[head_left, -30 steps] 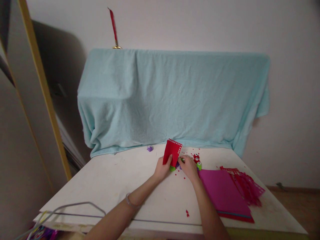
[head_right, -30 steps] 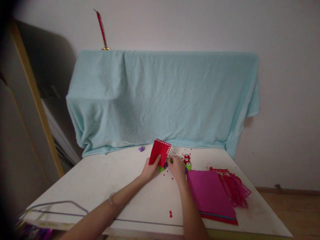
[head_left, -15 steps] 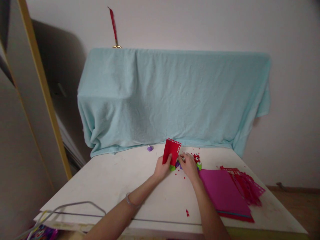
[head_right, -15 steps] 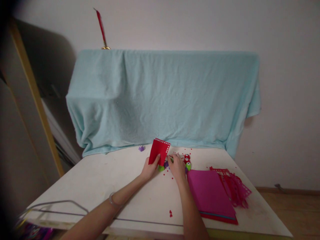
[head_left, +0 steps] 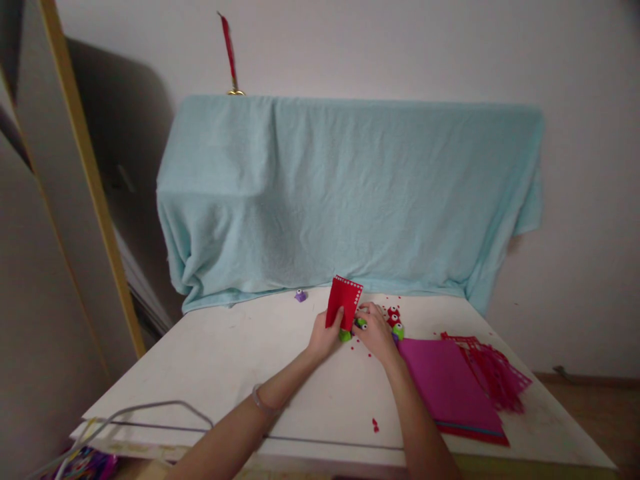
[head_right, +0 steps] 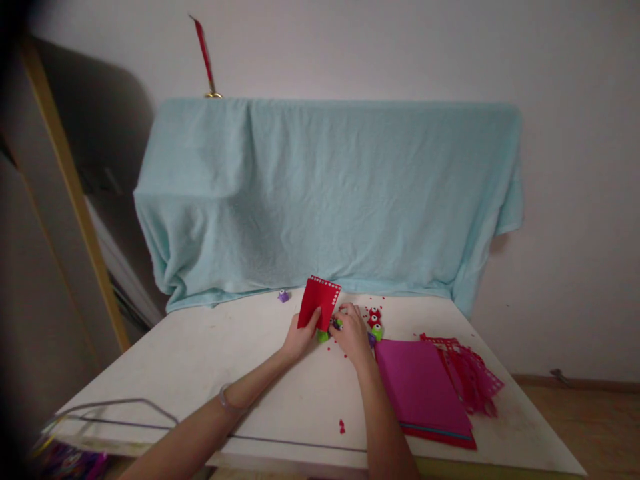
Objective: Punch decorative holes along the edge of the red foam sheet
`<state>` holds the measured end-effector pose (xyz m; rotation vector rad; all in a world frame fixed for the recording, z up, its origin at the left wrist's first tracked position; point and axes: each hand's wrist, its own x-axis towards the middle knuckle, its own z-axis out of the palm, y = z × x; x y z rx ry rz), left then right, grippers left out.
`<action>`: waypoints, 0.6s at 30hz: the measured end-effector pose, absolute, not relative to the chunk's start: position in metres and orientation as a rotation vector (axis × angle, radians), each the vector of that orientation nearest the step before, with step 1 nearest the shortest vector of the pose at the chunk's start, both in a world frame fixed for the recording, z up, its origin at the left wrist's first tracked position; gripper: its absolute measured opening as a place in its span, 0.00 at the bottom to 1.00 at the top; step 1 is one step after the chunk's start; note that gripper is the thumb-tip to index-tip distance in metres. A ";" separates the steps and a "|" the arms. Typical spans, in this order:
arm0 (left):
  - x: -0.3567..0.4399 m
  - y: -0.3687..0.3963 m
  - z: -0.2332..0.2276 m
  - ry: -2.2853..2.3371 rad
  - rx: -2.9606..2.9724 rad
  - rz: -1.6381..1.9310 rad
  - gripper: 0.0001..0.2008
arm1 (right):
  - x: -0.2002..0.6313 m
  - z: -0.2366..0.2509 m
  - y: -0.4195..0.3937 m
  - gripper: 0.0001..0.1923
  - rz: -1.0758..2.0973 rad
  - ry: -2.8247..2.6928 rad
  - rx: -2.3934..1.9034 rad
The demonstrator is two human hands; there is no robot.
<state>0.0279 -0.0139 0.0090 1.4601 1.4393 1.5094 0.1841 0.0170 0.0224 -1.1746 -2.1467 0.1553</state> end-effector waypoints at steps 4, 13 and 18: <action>0.027 -0.014 0.008 1.437 1.462 1.496 0.23 | 0.185 0.018 0.019 0.07 0.158 -2.175 -1.185; 0.025 -0.015 0.011 1.466 1.457 1.503 0.23 | 0.182 0.019 0.018 0.09 0.200 -2.154 -1.104; 0.025 -0.014 0.012 1.501 1.440 1.550 0.22 | 0.180 0.022 0.023 0.12 0.275 -1.949 -1.024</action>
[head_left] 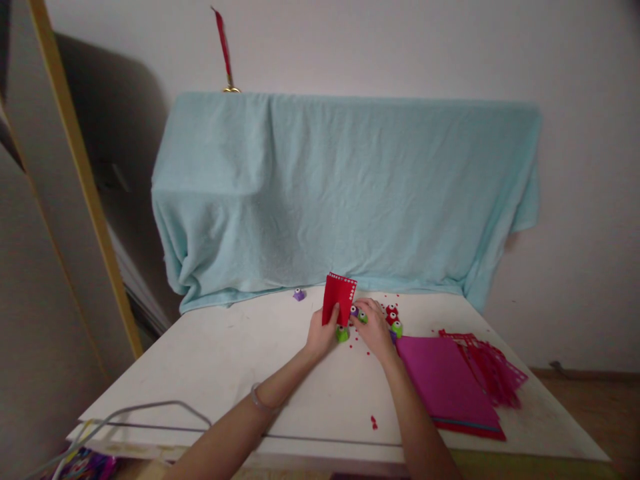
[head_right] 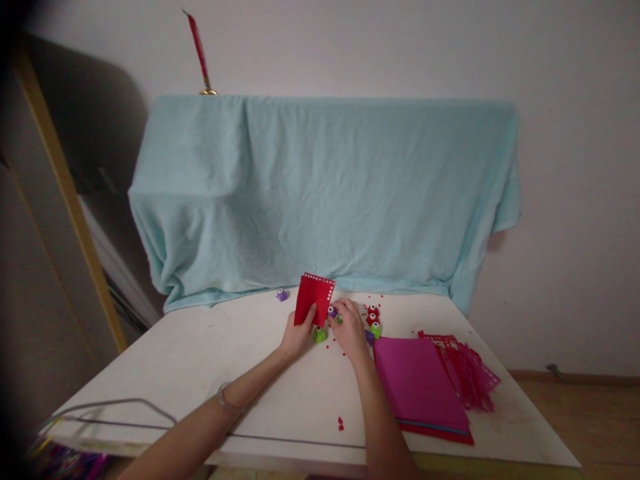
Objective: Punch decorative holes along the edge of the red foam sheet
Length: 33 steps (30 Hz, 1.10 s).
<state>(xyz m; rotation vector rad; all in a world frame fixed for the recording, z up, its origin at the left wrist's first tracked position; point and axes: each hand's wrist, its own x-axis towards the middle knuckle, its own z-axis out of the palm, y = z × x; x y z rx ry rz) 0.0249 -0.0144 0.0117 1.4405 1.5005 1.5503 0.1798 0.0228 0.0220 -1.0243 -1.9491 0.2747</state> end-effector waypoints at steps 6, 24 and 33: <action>0.026 -0.014 0.010 1.482 1.368 1.584 0.22 | 0.180 0.022 0.026 0.13 0.399 -1.763 -1.022; 0.021 -0.012 0.006 1.439 1.301 1.582 0.20 | 0.177 0.017 0.036 0.24 1.270 -1.106 -0.702; 0.024 -0.013 0.006 1.436 1.294 1.563 0.22 | 0.177 0.017 0.039 0.22 1.308 -1.110 -0.719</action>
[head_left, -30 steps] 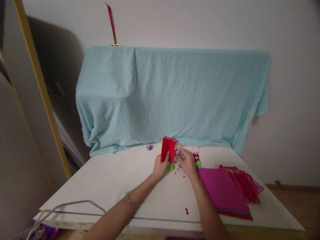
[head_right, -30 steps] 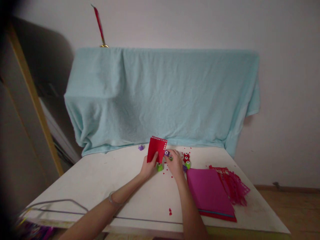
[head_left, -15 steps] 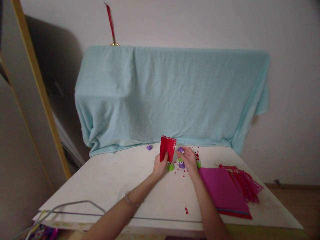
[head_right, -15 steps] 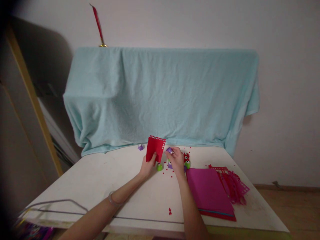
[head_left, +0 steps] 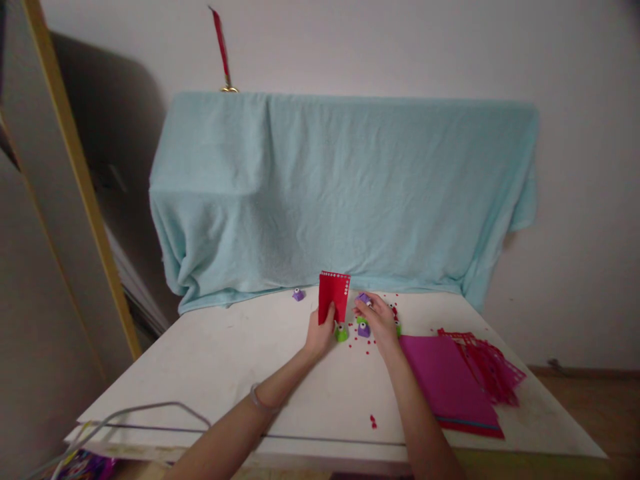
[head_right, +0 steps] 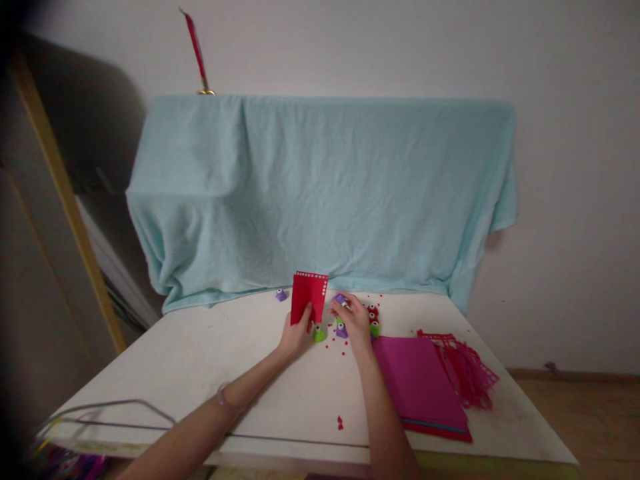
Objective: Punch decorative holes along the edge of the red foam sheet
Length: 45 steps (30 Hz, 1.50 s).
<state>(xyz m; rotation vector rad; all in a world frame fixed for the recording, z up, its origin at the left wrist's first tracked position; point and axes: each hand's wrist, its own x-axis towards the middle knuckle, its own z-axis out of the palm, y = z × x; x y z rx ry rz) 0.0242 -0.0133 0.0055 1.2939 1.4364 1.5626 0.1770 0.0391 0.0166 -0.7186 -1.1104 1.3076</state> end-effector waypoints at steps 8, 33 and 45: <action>0.025 -0.016 0.007 1.383 1.379 1.521 0.27 | 0.178 0.021 0.033 0.24 1.374 -1.152 -0.674; 0.029 -0.015 0.006 1.315 1.351 1.529 0.22 | 0.179 0.014 0.039 0.26 1.182 -1.259 -0.779; 0.030 -0.021 0.016 1.334 1.389 1.501 0.23 | 0.177 0.018 0.036 0.23 1.145 -1.319 -0.776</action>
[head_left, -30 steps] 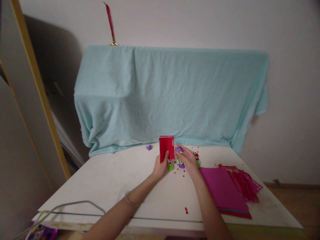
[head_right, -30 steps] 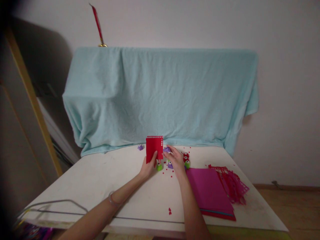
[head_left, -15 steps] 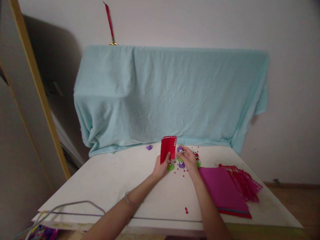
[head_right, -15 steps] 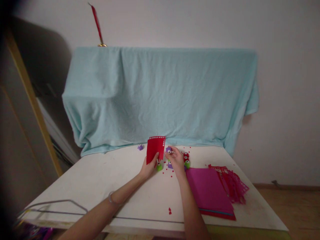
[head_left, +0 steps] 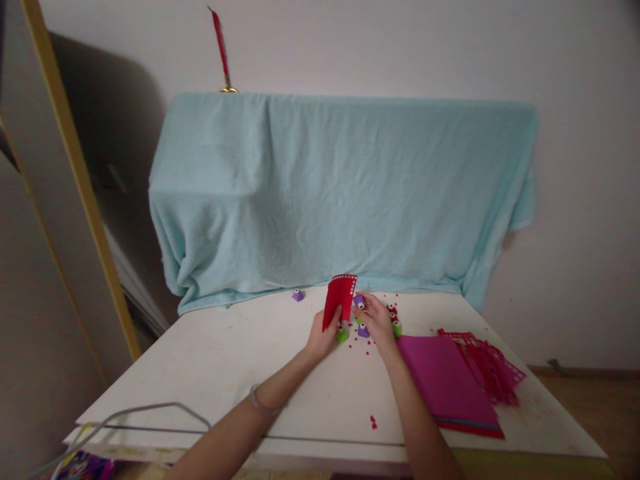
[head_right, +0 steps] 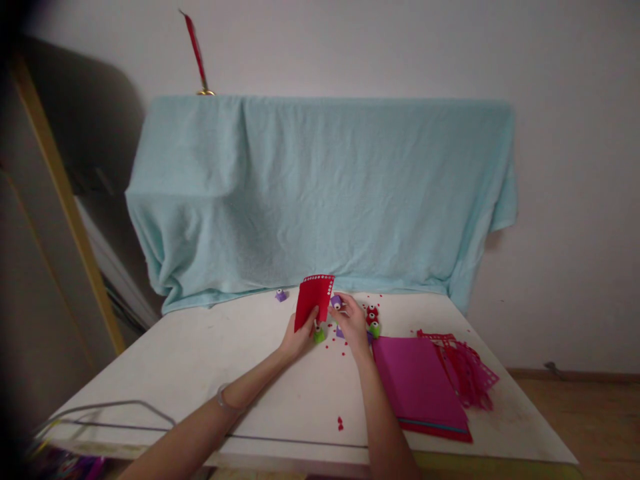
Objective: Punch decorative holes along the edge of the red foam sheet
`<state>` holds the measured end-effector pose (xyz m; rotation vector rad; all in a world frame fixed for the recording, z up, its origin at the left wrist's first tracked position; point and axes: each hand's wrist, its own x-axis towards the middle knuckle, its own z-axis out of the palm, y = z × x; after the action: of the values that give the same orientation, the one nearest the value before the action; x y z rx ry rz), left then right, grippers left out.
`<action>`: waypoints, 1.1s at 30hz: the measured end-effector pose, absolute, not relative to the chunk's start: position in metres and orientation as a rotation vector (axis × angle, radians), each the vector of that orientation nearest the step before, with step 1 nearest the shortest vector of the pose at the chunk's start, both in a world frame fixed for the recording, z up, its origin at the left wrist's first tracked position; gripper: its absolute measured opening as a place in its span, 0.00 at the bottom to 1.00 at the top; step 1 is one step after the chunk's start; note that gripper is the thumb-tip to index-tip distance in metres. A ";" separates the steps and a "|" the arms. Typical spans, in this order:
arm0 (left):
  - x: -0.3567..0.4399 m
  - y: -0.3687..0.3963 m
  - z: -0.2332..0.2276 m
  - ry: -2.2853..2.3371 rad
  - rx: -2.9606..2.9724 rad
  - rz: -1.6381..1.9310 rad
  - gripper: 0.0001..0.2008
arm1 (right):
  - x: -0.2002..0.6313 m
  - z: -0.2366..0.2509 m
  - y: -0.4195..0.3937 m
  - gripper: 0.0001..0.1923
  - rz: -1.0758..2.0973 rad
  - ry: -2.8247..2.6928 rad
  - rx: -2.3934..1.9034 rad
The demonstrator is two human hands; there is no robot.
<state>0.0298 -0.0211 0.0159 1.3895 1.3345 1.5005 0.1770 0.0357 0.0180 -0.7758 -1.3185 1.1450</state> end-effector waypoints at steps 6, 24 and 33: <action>0.029 -0.021 0.017 1.337 1.375 1.486 0.25 | 0.177 0.019 0.035 0.22 1.116 -1.333 -0.775; 0.029 -0.020 0.015 1.289 1.369 1.471 0.25 | 0.178 0.016 0.036 0.21 1.081 -1.350 -0.787; 0.028 -0.020 0.013 1.305 1.403 1.477 0.25 | 0.178 0.014 0.038 0.25 1.096 -1.356 -0.819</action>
<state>0.0282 -0.0195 0.0132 1.4028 1.3047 1.4774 0.1782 0.0380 0.0137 -0.8194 -1.3557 1.0957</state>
